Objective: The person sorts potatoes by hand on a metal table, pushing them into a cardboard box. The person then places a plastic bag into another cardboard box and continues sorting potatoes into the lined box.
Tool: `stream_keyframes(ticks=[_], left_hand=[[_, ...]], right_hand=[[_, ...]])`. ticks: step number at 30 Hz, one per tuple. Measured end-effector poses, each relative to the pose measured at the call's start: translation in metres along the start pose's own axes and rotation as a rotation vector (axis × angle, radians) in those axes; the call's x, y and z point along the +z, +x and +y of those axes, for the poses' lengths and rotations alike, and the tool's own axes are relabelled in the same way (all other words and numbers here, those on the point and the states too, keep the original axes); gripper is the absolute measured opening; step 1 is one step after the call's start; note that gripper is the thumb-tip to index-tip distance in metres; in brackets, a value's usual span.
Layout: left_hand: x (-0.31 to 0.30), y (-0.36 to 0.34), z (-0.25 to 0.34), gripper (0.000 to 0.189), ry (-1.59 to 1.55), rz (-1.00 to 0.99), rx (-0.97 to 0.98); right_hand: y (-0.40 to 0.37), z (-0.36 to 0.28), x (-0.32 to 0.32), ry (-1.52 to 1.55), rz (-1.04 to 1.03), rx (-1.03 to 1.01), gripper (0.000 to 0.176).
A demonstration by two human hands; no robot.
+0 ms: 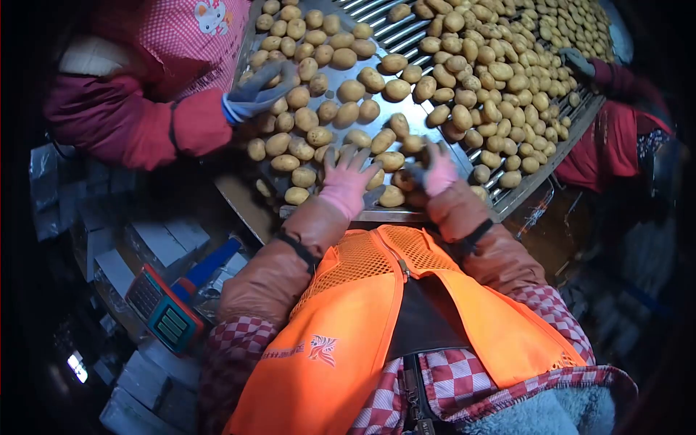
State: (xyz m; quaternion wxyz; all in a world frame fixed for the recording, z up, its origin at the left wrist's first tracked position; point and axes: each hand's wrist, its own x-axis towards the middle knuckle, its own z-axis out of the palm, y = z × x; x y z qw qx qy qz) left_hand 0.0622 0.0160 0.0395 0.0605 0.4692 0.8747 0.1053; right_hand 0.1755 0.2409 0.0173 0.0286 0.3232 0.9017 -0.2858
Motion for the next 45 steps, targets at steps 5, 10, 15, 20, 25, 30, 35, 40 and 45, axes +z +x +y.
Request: stream_keyframes(ticks=[5, 10, 15, 20, 25, 30, 35, 40, 45], left_hand=[[0.005, -0.013, -0.042, 0.045, -0.044, 0.079, -0.139], [-0.008, -0.043, -0.088, 0.04, 0.082, 0.122, -0.548], [-0.032, -0.021, -0.098, 0.044, 0.162, 0.29, -0.569], [-0.044, 0.099, -0.083, 0.05, -0.202, 0.194, -0.287], [-0.024, 0.128, -0.084, 0.056, -0.001, 0.036, -0.246], [-0.018, 0.022, -0.105, 0.055, 0.043, 0.051, -0.29], [-0.025, -0.03, -0.095, 0.046, 0.135, 0.135, -0.629], [-0.02, 0.005, -0.024, 0.054, 0.007, 0.043, -0.193], [-0.002, 0.019, -0.054, 0.066, -0.028, 0.02, -0.251]], right_hand=[[0.024, -0.067, 0.004, 0.289, -0.2, -0.347, 0.065], [0.074, -0.102, -0.054, 0.385, -0.114, -0.135, 0.042], [0.129, -0.065, -0.057, -0.316, 0.35, -0.096, 0.06], [0.081, -0.138, -0.042, -0.343, -0.124, -0.276, 0.057], [0.041, -0.12, 0.007, -0.044, -0.133, -0.545, 0.055], [0.051, -0.056, -0.058, 0.541, -0.222, -0.1, 0.034], [0.06, 0.001, -0.089, -0.074, -0.16, 0.04, 0.075], [0.04, -0.066, -0.004, -0.178, -0.364, 0.117, 0.082], [0.076, -0.093, -0.022, 0.044, -0.541, -0.398, 0.073]])
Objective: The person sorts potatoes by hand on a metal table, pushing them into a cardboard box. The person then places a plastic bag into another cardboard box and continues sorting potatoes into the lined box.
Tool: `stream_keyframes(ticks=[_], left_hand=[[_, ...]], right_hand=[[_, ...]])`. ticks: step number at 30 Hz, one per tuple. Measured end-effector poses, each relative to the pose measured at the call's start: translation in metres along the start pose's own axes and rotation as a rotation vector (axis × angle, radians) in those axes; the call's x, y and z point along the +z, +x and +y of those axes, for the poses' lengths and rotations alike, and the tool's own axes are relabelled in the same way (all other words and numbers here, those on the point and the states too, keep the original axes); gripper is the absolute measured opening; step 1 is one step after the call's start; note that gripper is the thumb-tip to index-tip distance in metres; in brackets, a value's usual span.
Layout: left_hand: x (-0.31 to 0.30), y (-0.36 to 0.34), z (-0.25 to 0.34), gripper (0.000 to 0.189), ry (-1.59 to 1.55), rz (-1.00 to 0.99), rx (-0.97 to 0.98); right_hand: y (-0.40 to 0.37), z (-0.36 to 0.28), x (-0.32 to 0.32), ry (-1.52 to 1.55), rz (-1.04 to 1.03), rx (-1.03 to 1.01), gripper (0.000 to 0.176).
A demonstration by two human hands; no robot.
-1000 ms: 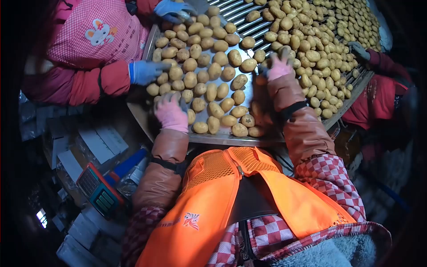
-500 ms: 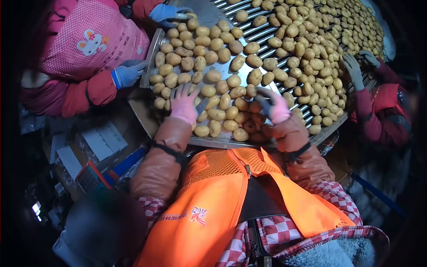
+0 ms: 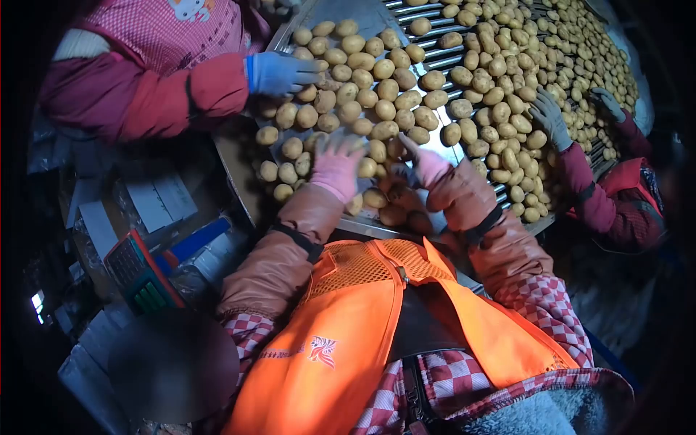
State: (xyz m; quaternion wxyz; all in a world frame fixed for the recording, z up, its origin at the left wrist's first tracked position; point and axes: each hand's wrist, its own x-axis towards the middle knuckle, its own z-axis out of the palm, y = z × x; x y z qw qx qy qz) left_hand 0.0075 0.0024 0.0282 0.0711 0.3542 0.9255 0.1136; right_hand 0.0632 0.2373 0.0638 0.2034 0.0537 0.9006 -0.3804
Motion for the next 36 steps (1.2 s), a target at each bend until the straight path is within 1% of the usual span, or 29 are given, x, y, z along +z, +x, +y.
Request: stream_keyframes(ticks=[1, 2, 3, 4, 5, 6, 7, 9, 10, 11, 12, 13, 14, 15, 16, 17, 19, 21, 23, 24, 25, 27, 28, 29, 30, 31, 34, 35, 36], left_hand=[[-0.009, -0.01, -0.006, 0.065, 0.012, 0.027, -0.089], [-0.003, -0.022, -0.018, 0.064, 0.1, 0.04, -0.145], [0.001, -0.034, -0.033, 0.062, 0.189, 0.049, -0.197], [-0.004, -0.045, -0.046, 0.06, 0.189, 0.036, -0.252], [-0.008, -0.054, -0.058, 0.059, 0.187, 0.024, -0.309], [-0.017, -0.059, -0.065, 0.06, 0.058, 0.009, -0.392], [0.008, -0.068, -0.092, 0.063, 0.031, 0.056, -0.423], [-0.035, -0.062, -0.065, 0.06, 0.122, 0.065, -0.544], [-0.034, -0.058, -0.066, 0.057, 0.065, 0.152, -0.464], [-0.032, -0.048, -0.069, 0.055, 0.002, 0.236, -0.389], [-0.03, -0.036, -0.072, 0.052, -0.062, 0.32, -0.315], [-0.025, -0.017, -0.077, 0.053, -0.103, 0.36, -0.237], [-0.028, 0.008, -0.078, 0.05, -0.204, 0.295, -0.198], [-0.029, 0.034, -0.075, 0.05, -0.355, 0.234, -0.158], [-0.031, 0.062, -0.062, 0.05, -0.32, 0.222, -0.104], [-0.026, 0.088, -0.051, 0.053, -0.206, 0.225, -0.036], [-0.029, 0.115, -0.019, 0.056, 0.041, 0.196, -0.064], [-0.027, 0.115, -0.001, 0.057, 0.095, 0.07, -0.087], [-0.021, 0.095, -0.005, 0.056, -0.003, -0.117, 0.076], [-0.027, 0.077, -0.013, 0.051, -0.015, -0.123, 0.19], [-0.047, 0.056, -0.012, 0.048, 0.03, -0.103, 0.182], [-0.037, 0.027, -0.037, 0.04, -0.038, -0.025, 0.137], [-0.032, 0.011, -0.051, 0.037, -0.056, 0.04, 0.14], [-0.026, -0.006, -0.064, 0.036, -0.061, 0.017, 0.052], [-0.021, -0.023, -0.078, 0.035, -0.065, -0.004, -0.036], [-0.019, -0.034, -0.084, 0.034, -0.067, -0.023, -0.122], [-0.014, -0.055, -0.072, 0.037, 0.029, 0.14, -0.48], [-0.02, -0.056, -0.055, 0.041, 0.032, 0.235, -0.425], [-0.02, -0.049, -0.038, 0.043, -0.007, 0.237, -0.36]], right_hand=[[0.013, 0.008, -0.006, 0.106, 0.037, -0.091, 0.068], [0.027, 0.008, -0.023, 0.064, 0.108, -0.11, 0.055], [0.035, -0.01, -0.045, 0.231, 0.125, 0.111, 0.048], [0.073, 0.048, -0.042, 0.107, 0.347, -0.051, 0.052], [0.059, 0.005, -0.075, -0.091, 0.431, 0.196, 0.056], [0.077, 0.02, -0.079, -0.284, 0.649, 0.101, 0.067], [0.079, 0.018, -0.078, -0.308, 0.64, 0.238, 0.078], [0.082, 0.004, -0.054, -0.438, 0.417, 0.321, 0.084], [0.083, -0.001, -0.038, -0.311, 0.388, 0.234, 0.083], [0.08, -0.017, -0.016, -0.332, 0.371, 0.255, 0.075], [0.095, 0.003, 0.01, -0.242, 0.299, 0.136, 0.064], [0.083, -0.012, 0.037, -0.083, 0.368, 0.09, 0.057], [0.061, -0.04, 0.051, -0.211, 0.376, 0.143, 0.057], [0.054, -0.042, 0.074, -0.211, 0.396, 0.062, 0.063], [0.04, -0.054, 0.094, -0.249, 0.425, 0.049, 0.065], [0.028, -0.062, 0.097, -0.169, 0.397, 0.011, 0.066], [0.016, -0.054, 0.084, -0.196, 0.202, -0.136, 0.062], [0.013, -0.025, 0.067, 0.061, 0.123, -0.312, 0.049], [-0.011, -0.014, 0.038, 0.393, 0.123, 0.001, 0.047], [-0.025, -0.011, 0.019, 0.546, 0.153, 0.147, 0.047], [-0.04, -0.006, -0.003, 0.658, 0.19, 0.272, 0.049], [-0.063, 0.037, -0.028, 0.133, 0.178, 0.352, 0.058], [-0.073, 0.044, -0.035, 0.057, 0.047, 0.438, 0.067], [-0.086, 0.047, -0.038, -0.025, -0.086, 0.519, 0.077], [-0.095, 0.061, -0.018, -0.037, -0.061, 0.32, 0.09], [-0.093, 0.096, 0.022, -0.136, -0.053, 0.214, 0.095], [-0.063, 0.03, 0.028, 0.356, -0.001, 0.458, 0.084], [-0.047, -0.002, 0.03, 0.519, 0.018, 0.538, 0.081], [-0.036, -0.027, 0.033, 0.683, 0.037, 0.625, 0.078]])
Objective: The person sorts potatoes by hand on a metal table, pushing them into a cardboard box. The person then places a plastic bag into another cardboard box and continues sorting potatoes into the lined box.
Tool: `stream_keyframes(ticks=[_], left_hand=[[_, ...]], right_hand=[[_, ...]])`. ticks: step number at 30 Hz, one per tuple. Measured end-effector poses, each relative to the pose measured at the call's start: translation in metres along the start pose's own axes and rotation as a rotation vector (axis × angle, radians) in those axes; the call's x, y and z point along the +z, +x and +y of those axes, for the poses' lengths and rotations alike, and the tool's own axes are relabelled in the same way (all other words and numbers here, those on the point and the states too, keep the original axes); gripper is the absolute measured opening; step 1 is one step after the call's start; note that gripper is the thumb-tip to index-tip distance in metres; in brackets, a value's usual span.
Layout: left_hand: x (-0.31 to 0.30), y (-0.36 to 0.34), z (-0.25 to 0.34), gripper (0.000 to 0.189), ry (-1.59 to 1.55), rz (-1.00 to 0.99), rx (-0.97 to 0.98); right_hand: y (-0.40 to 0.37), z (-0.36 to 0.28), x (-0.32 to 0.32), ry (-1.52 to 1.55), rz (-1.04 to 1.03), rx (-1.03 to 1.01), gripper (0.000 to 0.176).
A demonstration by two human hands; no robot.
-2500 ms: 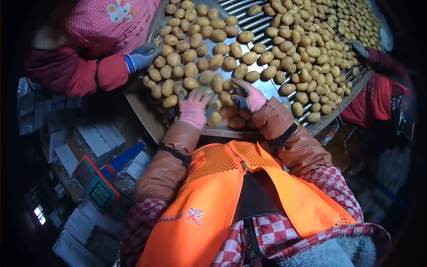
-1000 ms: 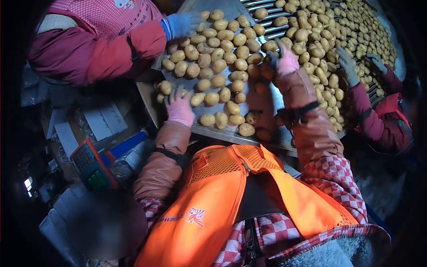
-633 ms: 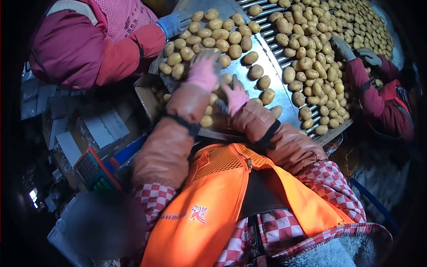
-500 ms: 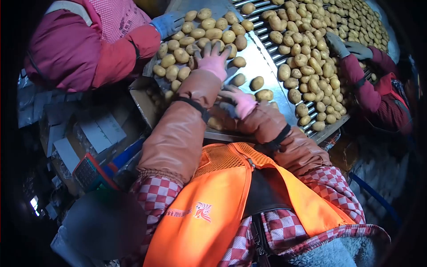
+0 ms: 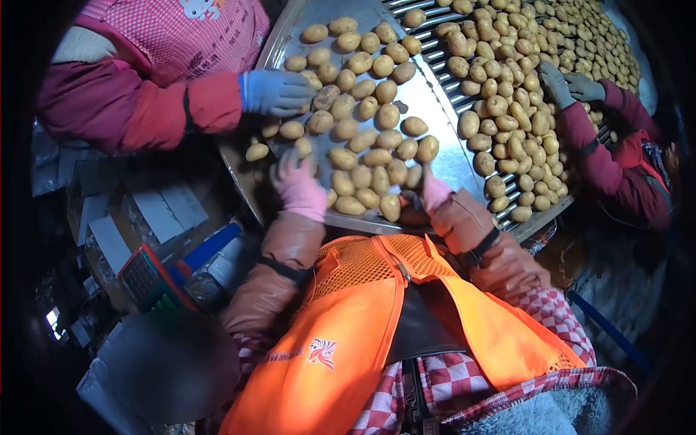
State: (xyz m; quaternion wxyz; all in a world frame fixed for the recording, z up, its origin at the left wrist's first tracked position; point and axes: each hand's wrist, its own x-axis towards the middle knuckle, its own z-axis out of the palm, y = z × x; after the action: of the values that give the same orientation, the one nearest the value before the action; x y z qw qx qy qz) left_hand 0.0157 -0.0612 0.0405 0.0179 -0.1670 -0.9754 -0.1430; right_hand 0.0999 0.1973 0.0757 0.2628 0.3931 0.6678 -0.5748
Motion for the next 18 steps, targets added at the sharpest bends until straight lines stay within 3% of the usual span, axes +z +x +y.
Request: stream_keyframes(ticks=[2, 3, 5, 6, 7, 8, 11, 12, 13, 15, 16, 17, 18], left_hand=[[0.006, 0.001, 0.036, 0.051, -0.021, -0.06, 0.211], [0.009, 0.004, 0.044, 0.057, 0.008, -0.113, 0.365], [0.014, 0.018, 0.034, 0.056, -0.073, -0.196, 0.326], [0.015, 0.019, 0.028, 0.057, -0.118, -0.238, 0.307], [0.014, 0.017, 0.021, 0.057, -0.065, -0.227, 0.261], [0.012, 0.012, 0.011, 0.057, -0.011, -0.218, 0.214], [0.001, 0.003, -0.017, 0.051, 0.118, -0.206, 0.052], [-0.003, 0.003, -0.025, 0.048, 0.107, -0.194, -0.031], [-0.007, 0.002, -0.032, 0.046, 0.097, -0.184, -0.114], [-0.012, 0.009, -0.047, 0.044, 0.099, -0.045, -0.095], [-0.012, 0.019, -0.053, 0.043, 0.095, 0.024, -0.08], [-0.009, 0.03, -0.057, 0.042, 0.085, 0.095, -0.066], [-0.013, 0.047, -0.055, 0.044, 0.082, 0.074, -0.053]], right_hand=[[0.014, -0.003, 0.007, -0.682, 0.024, -0.225, 0.082], [0.028, -0.008, 0.005, -0.637, -0.047, -0.35, 0.08], [0.049, -0.036, 0.0, -0.662, -0.199, -0.523, 0.076], [0.067, -0.048, -0.005, -0.762, -0.1, -0.68, 0.07], [0.127, -0.039, -0.015, -0.383, -0.332, -0.656, 0.062], [0.095, -0.077, -0.011, -0.205, -0.158, -0.569, 0.057], [0.117, -0.16, -0.036, -0.506, 0.434, -0.662, 0.058], [0.112, -0.177, -0.039, -0.563, 0.56, -0.718, 0.058], [0.164, -0.169, -0.05, -0.623, 0.664, -0.9, 0.057], [0.188, -0.146, -0.029, -0.562, 0.285, -0.865, 0.06], [0.186, -0.13, 0.004, -0.694, 0.557, -0.839, 0.055], [0.166, -0.128, 0.02, -0.659, 0.466, -0.839, 0.057], [0.155, -0.118, 0.029, -0.912, 0.452, -0.884, 0.062]])
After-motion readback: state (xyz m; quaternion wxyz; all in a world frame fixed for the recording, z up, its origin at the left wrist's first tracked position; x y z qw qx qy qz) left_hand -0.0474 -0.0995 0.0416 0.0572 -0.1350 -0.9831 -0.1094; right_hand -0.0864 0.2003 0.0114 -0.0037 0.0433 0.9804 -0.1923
